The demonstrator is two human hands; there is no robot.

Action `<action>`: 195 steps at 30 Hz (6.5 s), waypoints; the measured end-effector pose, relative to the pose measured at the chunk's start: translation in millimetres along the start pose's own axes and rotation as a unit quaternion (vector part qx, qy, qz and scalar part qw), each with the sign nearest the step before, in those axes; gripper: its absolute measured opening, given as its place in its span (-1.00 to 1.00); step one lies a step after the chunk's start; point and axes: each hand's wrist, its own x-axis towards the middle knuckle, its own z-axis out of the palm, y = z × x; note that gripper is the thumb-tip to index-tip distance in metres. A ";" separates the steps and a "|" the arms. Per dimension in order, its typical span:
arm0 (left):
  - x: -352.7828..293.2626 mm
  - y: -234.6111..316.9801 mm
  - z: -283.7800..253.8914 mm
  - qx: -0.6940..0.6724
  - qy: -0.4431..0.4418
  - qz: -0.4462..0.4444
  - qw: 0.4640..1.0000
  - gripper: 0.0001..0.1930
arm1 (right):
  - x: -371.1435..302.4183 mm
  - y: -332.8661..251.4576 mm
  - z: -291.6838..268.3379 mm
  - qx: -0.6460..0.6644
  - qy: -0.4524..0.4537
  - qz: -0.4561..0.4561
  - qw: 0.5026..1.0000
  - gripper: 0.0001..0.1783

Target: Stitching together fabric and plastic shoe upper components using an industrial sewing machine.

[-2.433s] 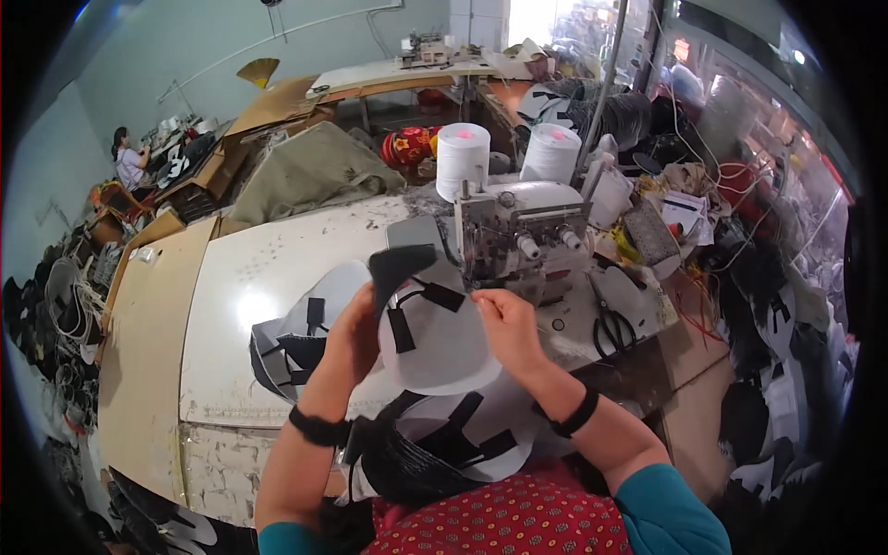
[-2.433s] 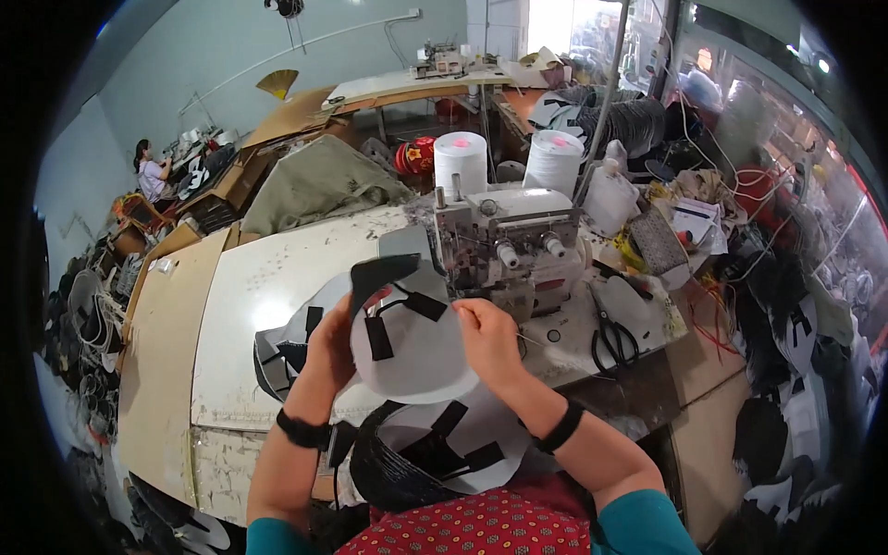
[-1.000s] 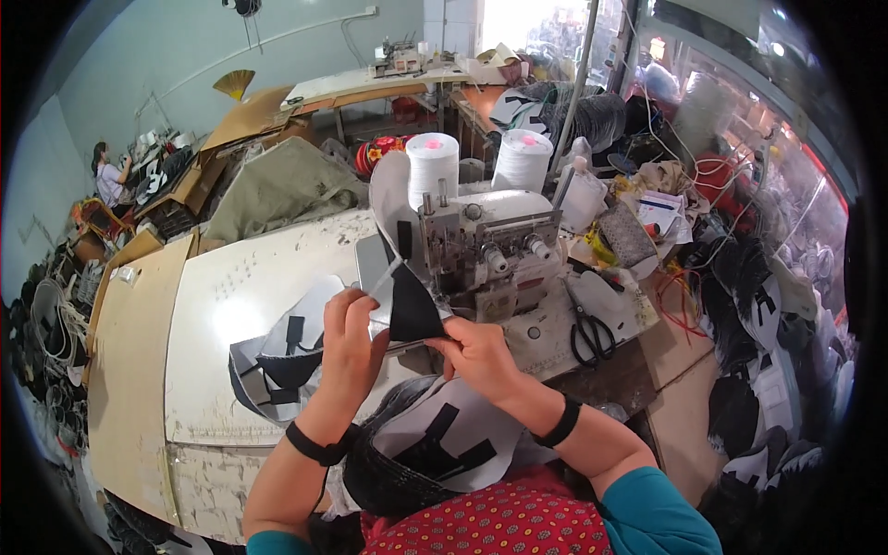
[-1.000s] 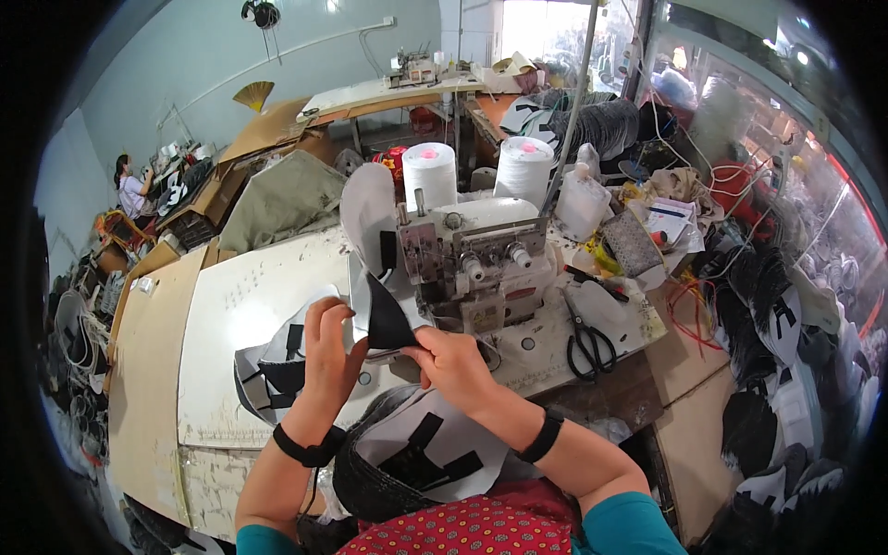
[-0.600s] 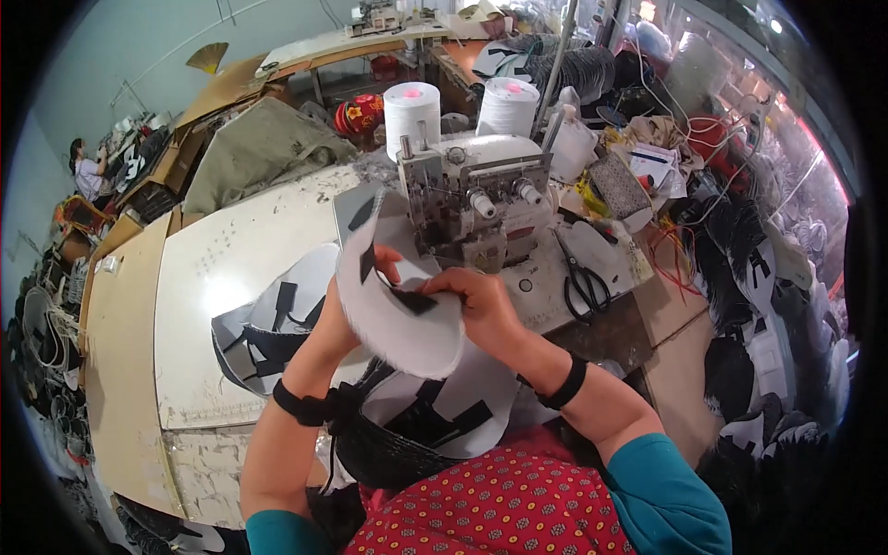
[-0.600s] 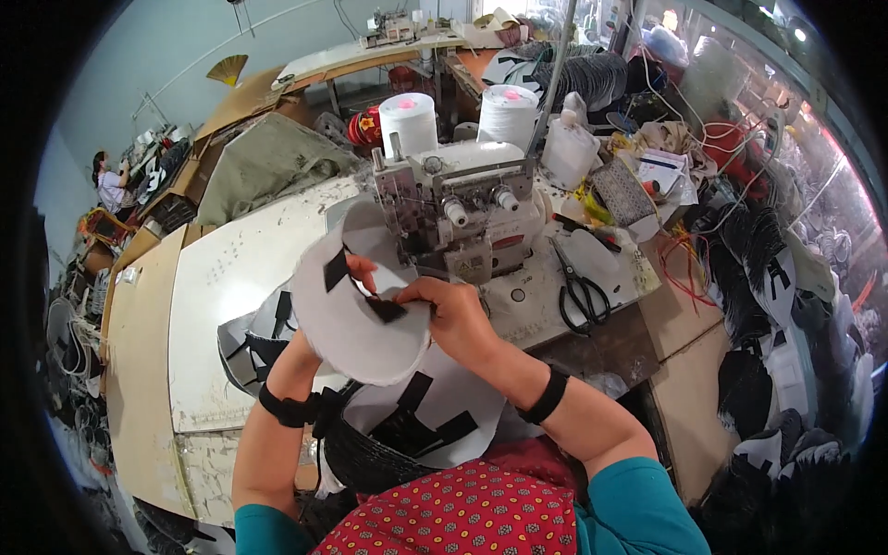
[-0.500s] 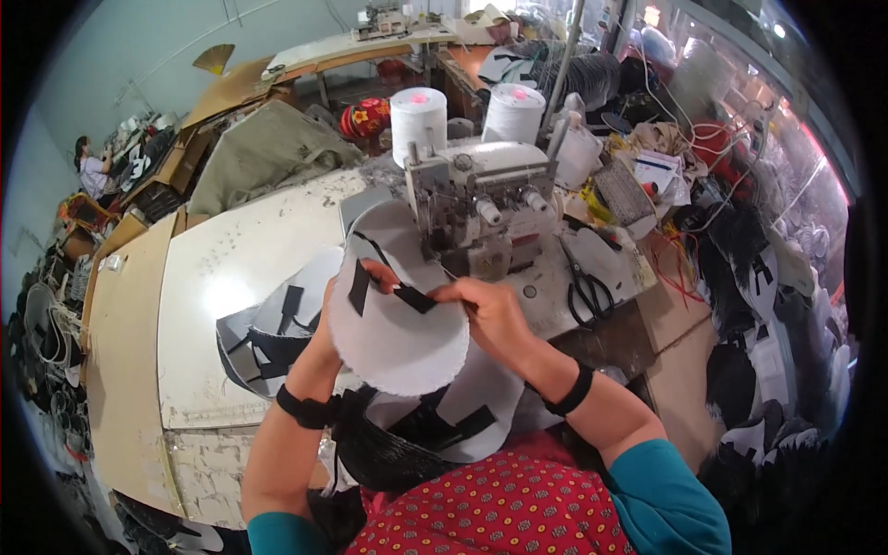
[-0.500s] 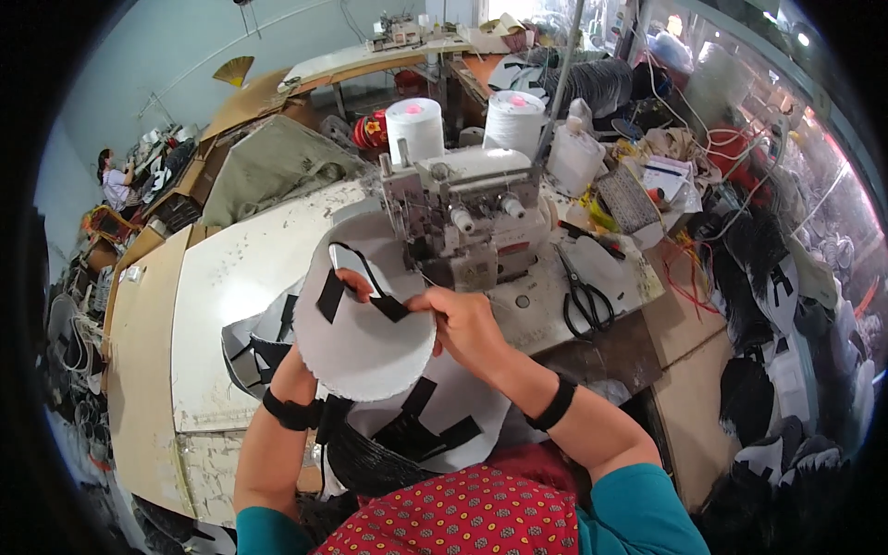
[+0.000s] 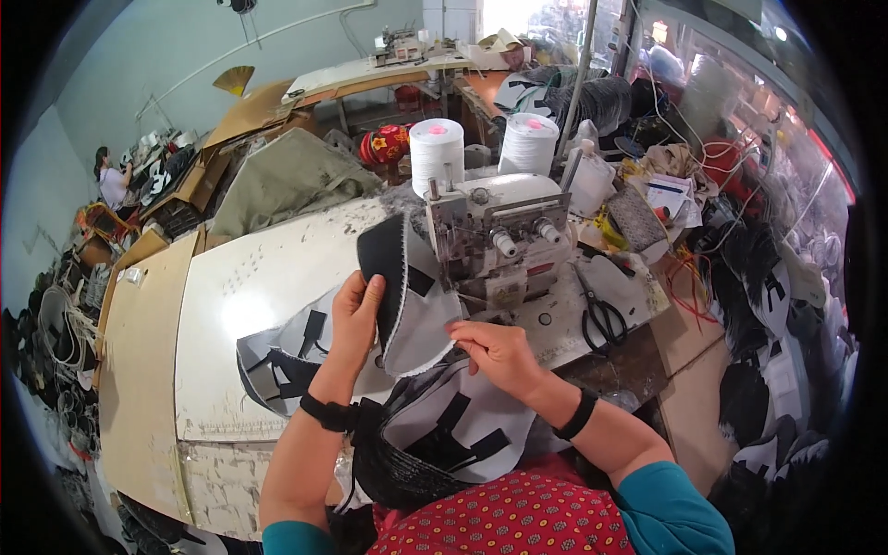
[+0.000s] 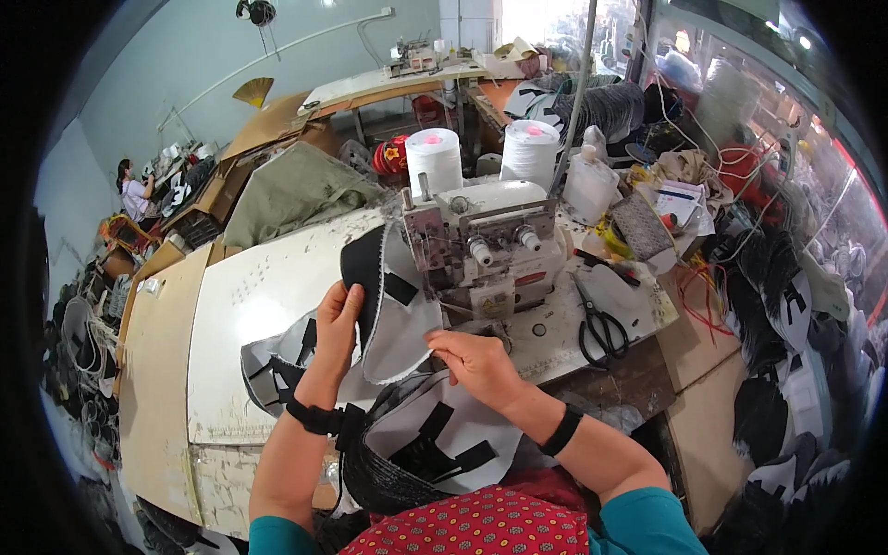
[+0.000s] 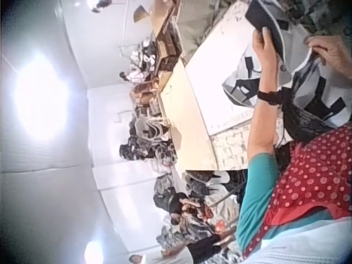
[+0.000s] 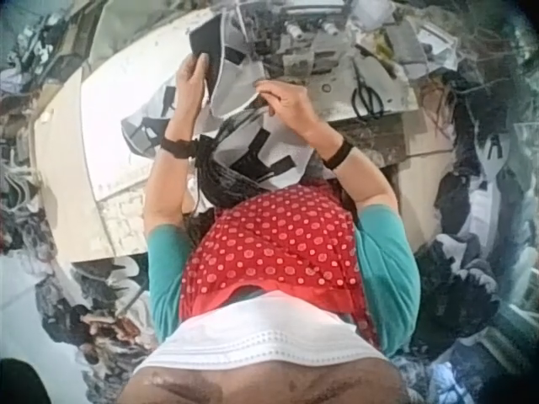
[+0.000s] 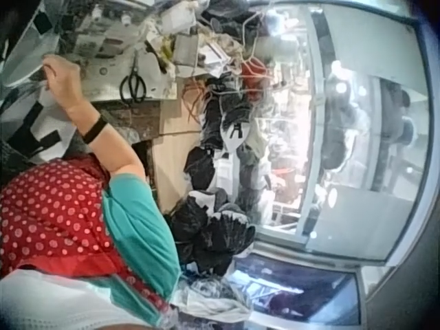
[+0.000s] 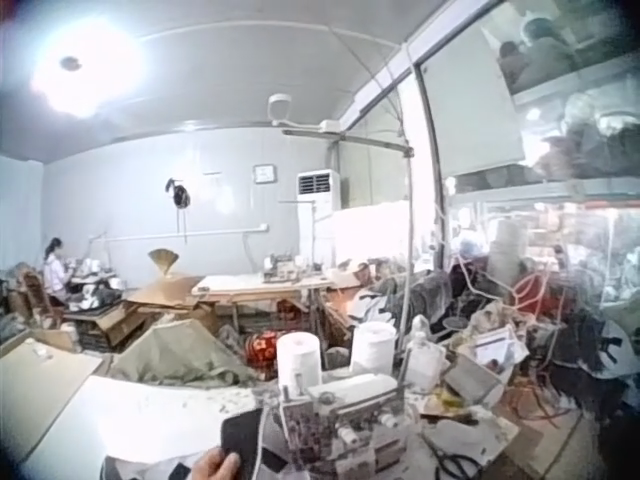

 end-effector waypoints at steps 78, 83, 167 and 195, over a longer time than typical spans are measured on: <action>-150.2 69.5 214.8 0.115 -0.487 -0.006 0.866 -0.67 | 0.9 -111.9 -107.1 0.516 0.254 -0.054 0.817 -0.87; -146.5 86.4 192.6 0.170 -0.554 -0.001 0.815 0.02 | -48.3 -91.4 -149.6 0.560 0.270 -0.006 0.783 -0.83; -240.4 18.0 0.0 0.235 0.273 0.006 0.933 -0.83 | -463.6 279.0 -307.7 -0.568 -0.033 0.499 0.654 -0.70; -267.2 163.9 32.7 0.084 -0.133 0.106 0.982 -0.72 | -20.1 -205.2 -19.8 -0.034 -0.329 0.027 0.943 -0.42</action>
